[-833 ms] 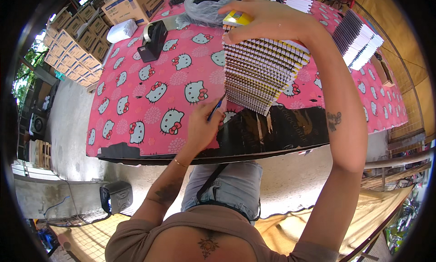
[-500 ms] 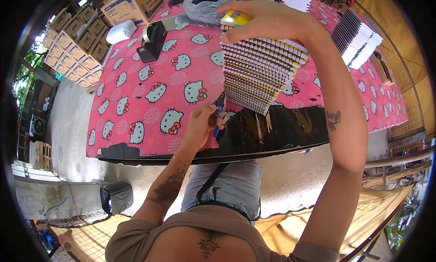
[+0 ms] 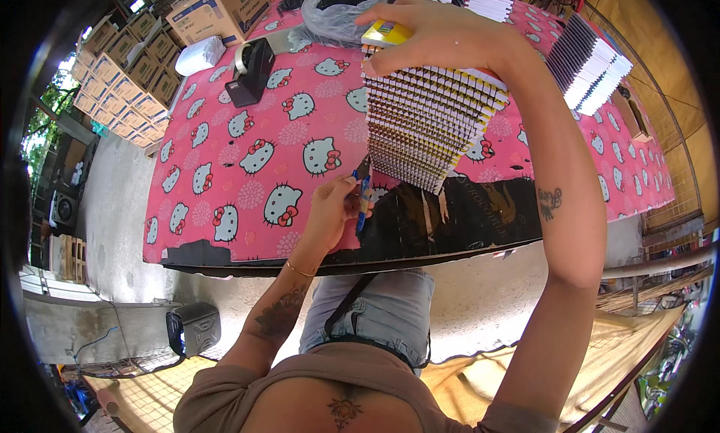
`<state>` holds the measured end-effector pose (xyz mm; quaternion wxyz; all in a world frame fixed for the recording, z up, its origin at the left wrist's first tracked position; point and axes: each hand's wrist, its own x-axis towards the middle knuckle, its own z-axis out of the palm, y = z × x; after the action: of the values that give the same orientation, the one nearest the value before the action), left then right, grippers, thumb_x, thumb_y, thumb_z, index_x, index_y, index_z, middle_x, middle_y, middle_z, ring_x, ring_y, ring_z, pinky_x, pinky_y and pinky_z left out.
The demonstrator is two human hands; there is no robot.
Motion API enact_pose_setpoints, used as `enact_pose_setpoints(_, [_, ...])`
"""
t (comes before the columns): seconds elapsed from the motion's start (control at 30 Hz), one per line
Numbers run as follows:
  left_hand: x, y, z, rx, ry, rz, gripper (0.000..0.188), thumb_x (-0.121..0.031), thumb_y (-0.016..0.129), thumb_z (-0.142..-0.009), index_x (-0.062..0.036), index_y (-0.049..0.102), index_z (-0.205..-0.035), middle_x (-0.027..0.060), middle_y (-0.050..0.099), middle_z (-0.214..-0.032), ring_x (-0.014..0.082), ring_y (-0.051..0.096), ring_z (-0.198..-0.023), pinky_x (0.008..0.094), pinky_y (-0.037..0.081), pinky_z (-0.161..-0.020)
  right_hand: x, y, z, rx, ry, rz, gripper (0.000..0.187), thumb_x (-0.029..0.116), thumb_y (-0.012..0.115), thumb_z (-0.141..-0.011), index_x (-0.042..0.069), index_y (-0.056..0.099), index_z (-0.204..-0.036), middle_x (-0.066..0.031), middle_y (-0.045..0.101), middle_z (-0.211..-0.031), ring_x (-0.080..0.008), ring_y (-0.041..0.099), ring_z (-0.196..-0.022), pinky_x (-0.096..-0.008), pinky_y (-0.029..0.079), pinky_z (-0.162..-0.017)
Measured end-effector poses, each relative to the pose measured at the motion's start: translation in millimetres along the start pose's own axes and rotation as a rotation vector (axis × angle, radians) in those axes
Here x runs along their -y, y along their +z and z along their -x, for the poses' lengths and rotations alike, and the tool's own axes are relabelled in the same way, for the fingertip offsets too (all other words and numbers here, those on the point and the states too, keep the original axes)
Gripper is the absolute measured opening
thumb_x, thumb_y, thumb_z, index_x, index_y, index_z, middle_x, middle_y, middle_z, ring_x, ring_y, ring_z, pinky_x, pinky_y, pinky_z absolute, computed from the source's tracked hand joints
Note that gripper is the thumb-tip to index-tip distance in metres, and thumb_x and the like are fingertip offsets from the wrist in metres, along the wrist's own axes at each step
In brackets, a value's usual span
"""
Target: The person uses pliers to cut and bend the spiral binding on a stack of yellow notebooks, then places the finished stack onto a pile on the table.
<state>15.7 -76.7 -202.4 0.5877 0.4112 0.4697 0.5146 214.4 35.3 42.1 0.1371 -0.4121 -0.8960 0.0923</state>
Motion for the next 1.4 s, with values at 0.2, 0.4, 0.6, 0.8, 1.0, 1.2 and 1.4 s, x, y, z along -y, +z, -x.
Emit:
enact_pose_setpoints(0.2, [-6.0,-2.2,3.0,0.016,0.024,-0.155,0.032,-0.021,0.054,-0.093,0.0053,0.057,-0.109,0.0133,0.065,-0.089,0.0239,0.067,-0.076,0.0346,0.056,-0.068,-1.7,0.4,0.1,0.010,0.024,-0.010,0.083,0.064,0.063,-0.068,0.015,0.052,-0.134,-0.0159,0.051,-0.123,-0.0331,0.051,-0.114,-0.0383,0.040,-0.095])
enact_pose_setpoints(0.4, [-13.8,-3.9,3.7,0.099,-0.251,0.321,0.026,-0.020,0.053,-0.093,0.0034,0.057,-0.103,0.0161,0.066,-0.092,0.0256,0.069,-0.080,0.0346,0.057,-0.067,-3.1,1.1,1.1,0.007,0.035,-0.009,0.083,0.064,0.064,-0.068,0.015,0.053,-0.134,-0.0154,0.051,-0.124,-0.0327,0.051,-0.115,-0.0383,0.040,-0.096])
enact_pose_setpoints(0.6, [5.4,-6.9,-3.0,0.058,-0.174,0.197,0.025,-0.019,0.052,-0.094,0.0039,0.054,-0.103,0.0167,0.065,-0.091,0.0288,0.068,-0.077,0.0375,0.058,-0.065,4.7,-0.8,0.1,0.017,0.040,-0.004,0.081,0.063,0.064,-0.068,0.017,0.052,-0.135,-0.0158,0.050,-0.127,-0.0331,0.051,-0.116,-0.0380,0.040,-0.097])
enact_pose_setpoints(0.8, [-8.3,-4.3,-1.3,0.080,-0.219,0.305,0.025,-0.019,0.052,-0.093,0.0043,0.054,-0.102,0.0169,0.064,-0.092,0.0292,0.068,-0.076,0.0380,0.058,-0.066,1.4,-4.5,2.9,0.008,0.044,0.000,0.082,0.062,0.065,-0.068,0.017,0.052,-0.135,-0.0164,0.049,-0.128,-0.0335,0.052,-0.116,-0.0386,0.040,-0.097])
enact_pose_setpoints(1.0, [-4.4,-4.0,-4.1,0.063,-0.241,0.302,0.024,-0.018,0.051,-0.094,0.0045,0.055,-0.102,0.0164,0.063,-0.093,0.0286,0.067,-0.078,0.0375,0.057,-0.065,3.6,-3.9,2.2,0.010,0.036,0.013,0.084,0.062,0.065,-0.067,0.017,0.051,-0.135,-0.0170,0.050,-0.127,-0.0341,0.052,-0.115,-0.0392,0.041,-0.096])
enact_pose_setpoints(1.2, [3.0,10.0,8.8,-0.112,0.468,-0.893,0.023,-0.019,0.050,-0.095,0.0002,0.061,-0.101,0.0109,0.064,-0.092,0.0249,0.064,-0.070,0.0367,0.051,-0.063,3.2,-2.0,1.3,0.038,0.036,0.003,0.086,0.065,0.064,-0.068,0.017,0.050,-0.137,-0.0174,0.049,-0.127,-0.0353,0.052,-0.116,-0.0390,0.041,-0.096])
enact_pose_setpoints(1.4, [-19.4,-21.9,-8.2,0.222,-0.130,-0.081,0.028,-0.022,0.053,-0.094,-0.0012,0.061,-0.112,0.0130,0.066,-0.096,0.0282,0.065,-0.084,0.0430,0.051,-0.075,-9.7,-4.5,-4.3,-0.151,-0.012,-0.458,0.073,0.064,0.056,-0.082,0.015,0.050,-0.136,-0.0129,0.047,-0.136,-0.0270,0.045,-0.125,-0.0373,0.035,-0.102])
